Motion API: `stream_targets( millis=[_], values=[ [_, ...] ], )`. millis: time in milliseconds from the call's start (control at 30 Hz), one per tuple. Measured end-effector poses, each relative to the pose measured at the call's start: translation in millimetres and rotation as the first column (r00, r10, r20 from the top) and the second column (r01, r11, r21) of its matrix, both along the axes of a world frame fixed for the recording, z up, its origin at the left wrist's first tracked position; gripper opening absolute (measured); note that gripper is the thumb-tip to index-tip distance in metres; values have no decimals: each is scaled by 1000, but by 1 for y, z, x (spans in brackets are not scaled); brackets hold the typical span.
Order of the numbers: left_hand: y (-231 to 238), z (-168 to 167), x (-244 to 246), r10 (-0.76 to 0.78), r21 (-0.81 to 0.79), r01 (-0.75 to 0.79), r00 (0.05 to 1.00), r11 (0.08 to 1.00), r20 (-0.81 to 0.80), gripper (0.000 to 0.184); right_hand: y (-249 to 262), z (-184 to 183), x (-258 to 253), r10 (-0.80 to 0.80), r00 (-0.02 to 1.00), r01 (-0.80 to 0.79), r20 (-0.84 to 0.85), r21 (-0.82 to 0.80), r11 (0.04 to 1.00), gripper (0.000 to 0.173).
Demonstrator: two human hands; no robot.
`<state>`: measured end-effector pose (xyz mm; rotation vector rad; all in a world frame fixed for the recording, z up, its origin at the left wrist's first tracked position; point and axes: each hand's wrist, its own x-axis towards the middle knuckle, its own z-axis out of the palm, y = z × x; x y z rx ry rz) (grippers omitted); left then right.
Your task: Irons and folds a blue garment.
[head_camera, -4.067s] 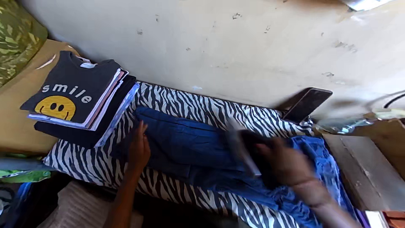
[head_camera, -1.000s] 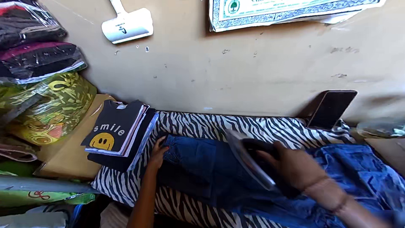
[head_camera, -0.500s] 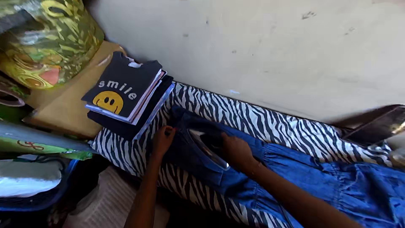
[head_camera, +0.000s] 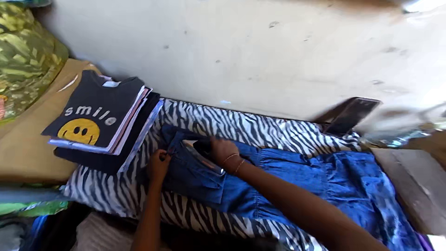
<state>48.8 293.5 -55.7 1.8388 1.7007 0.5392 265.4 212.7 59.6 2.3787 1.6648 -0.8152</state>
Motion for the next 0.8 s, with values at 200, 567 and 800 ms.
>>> stream_targets(
  millis=[200,567,800],
  values=[
    [2,-21,-14,-135,182,125,990,975,46,32,-96,34,36,-65,996,60,-59,-83,995,38],
    [28,24,26,-386,444,442,897,780,-214,42,-278,6,182,-692,720,694,49,-56,718,71],
    [149,25,21,-531,-8,564,771,826,-351,50,-286,12,147,-568,821,554,-56,-165,816,67]
  ],
)
